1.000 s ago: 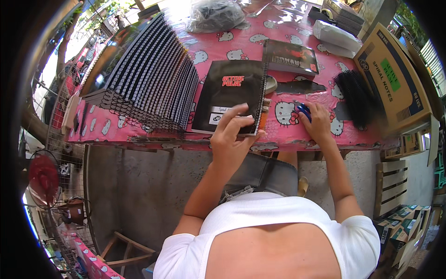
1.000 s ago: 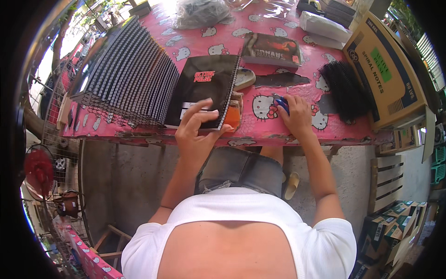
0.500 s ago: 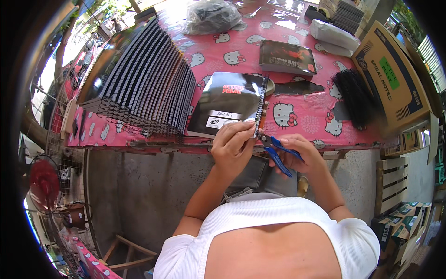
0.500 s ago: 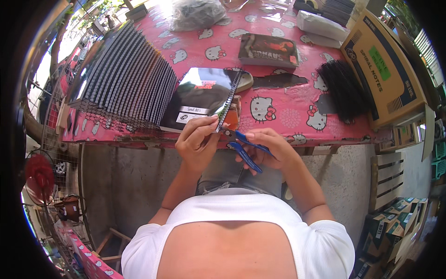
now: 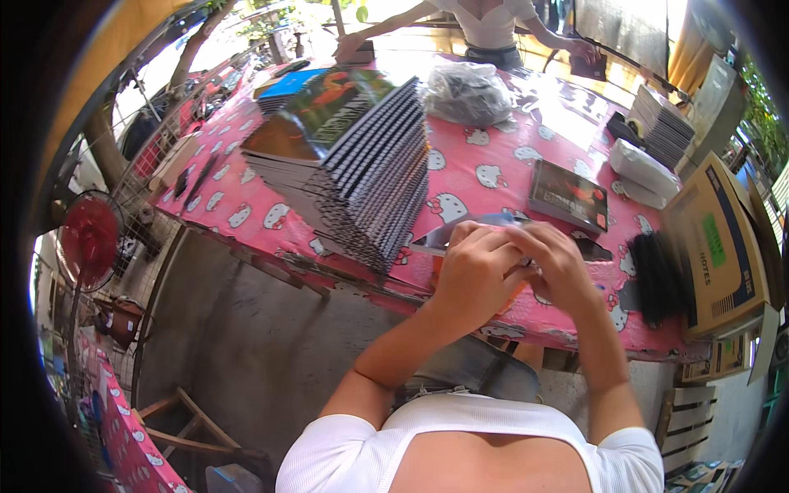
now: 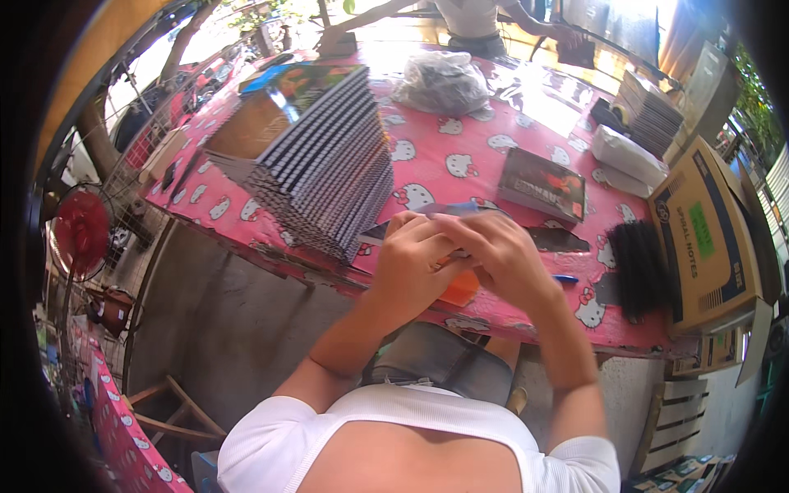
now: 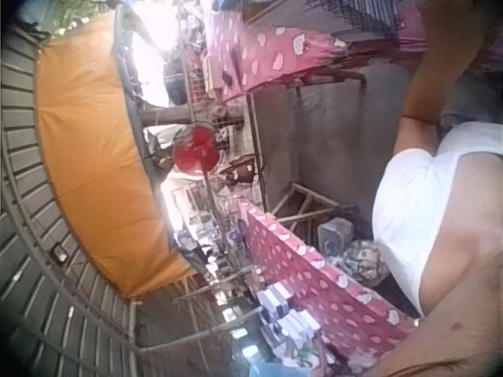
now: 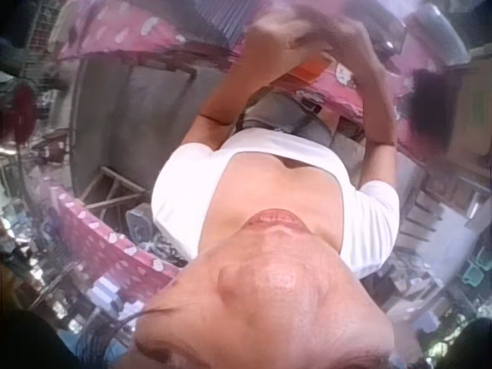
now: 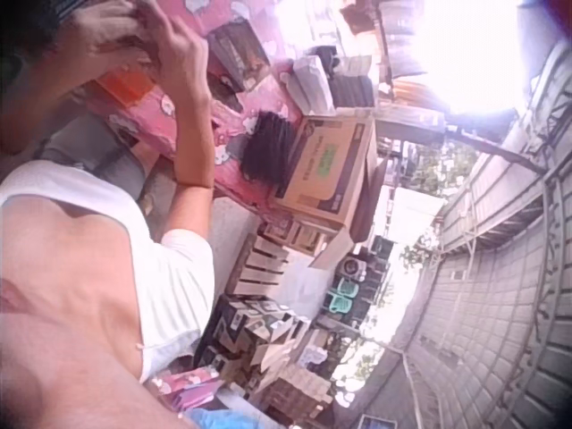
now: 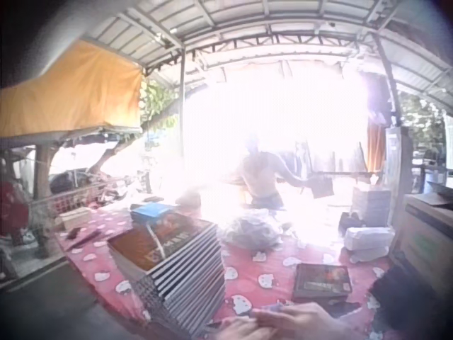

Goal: The person aligns the spiral coils of several notebooks and uses blue-handled pliers to cut the excess wire from the ends of the spirals.

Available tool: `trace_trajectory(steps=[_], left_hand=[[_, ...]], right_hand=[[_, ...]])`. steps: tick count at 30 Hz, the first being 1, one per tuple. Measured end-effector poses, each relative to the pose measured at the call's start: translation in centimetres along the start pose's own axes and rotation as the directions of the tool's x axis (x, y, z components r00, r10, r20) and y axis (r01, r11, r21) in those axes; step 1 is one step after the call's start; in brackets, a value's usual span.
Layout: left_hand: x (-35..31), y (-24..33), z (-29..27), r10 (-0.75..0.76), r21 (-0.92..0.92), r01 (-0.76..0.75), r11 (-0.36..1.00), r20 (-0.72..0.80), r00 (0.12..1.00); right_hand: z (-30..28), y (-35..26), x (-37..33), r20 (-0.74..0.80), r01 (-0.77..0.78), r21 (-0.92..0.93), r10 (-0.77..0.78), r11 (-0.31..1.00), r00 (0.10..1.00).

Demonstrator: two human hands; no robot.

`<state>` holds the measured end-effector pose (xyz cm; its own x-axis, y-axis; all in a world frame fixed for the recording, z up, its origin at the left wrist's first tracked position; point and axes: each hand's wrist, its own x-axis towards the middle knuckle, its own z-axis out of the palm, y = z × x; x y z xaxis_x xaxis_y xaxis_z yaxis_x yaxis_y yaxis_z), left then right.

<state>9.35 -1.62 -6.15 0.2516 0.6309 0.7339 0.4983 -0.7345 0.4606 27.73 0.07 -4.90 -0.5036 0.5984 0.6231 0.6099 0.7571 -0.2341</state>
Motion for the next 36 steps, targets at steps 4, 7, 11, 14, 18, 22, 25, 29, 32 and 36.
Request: trace_trajectory(steps=[4,7,11,14,18,22,25,29,32,36], left_hand=[[1.8,-0.6,-9.1,0.122,-0.064,-0.197,0.978,-0.590,0.798],[3.8,-6.0,-15.8,-0.038,-0.080,-0.062,0.995,-0.864,0.503],[6.1,-16.3,-16.9,-0.603,-0.603,0.157,0.782,-0.668,0.436],[6.9,-15.8,-16.0,-0.497,-0.440,0.244,0.864,-0.671,0.550],[8.2,-14.1,-15.5,-0.484,-0.332,0.370,0.868,-0.732,0.479],[7.8,-16.3,-15.7,-0.326,-0.139,0.420,0.897,-0.849,0.416],[3.8,-15.3,-17.4,-0.089,0.006,0.231,0.973,-0.913,0.398],[-1.6,-2.5,-15.3,0.206,0.034,-0.432,0.901,-0.911,0.357],[-0.6,-0.1,-6.8,0.350,-0.136,-0.551,0.823,-0.642,0.682],[1.3,-2.1,1.2,0.015,-0.196,-0.039,0.980,-0.124,0.992]], right_hand=[[-4.0,4.1,8.1,-0.243,0.012,0.528,0.138,0.849,0.960],[-5.6,7.1,17.0,-0.658,0.368,0.199,-0.154,0.908,0.737],[4.0,2.5,22.1,-0.374,-0.196,0.467,0.394,0.862,0.839],[9.2,6.2,23.3,-0.312,-0.103,0.318,0.207,0.942,0.927],[11.2,6.3,24.5,-0.321,-0.074,0.554,0.294,0.830,0.900],[10.3,6.4,22.5,-0.383,-0.119,0.276,0.223,0.954,0.896],[6.4,10.7,14.6,-0.342,-0.208,0.217,0.274,0.954,0.899],[1.3,29.5,-1.1,-0.426,-0.799,-0.197,0.685,0.568,0.592],[-2.6,36.7,-15.2,-0.266,-0.965,-0.231,0.946,0.126,0.187],[-0.6,31.9,-14.5,-0.338,-0.862,-0.443,0.845,0.245,0.414]])
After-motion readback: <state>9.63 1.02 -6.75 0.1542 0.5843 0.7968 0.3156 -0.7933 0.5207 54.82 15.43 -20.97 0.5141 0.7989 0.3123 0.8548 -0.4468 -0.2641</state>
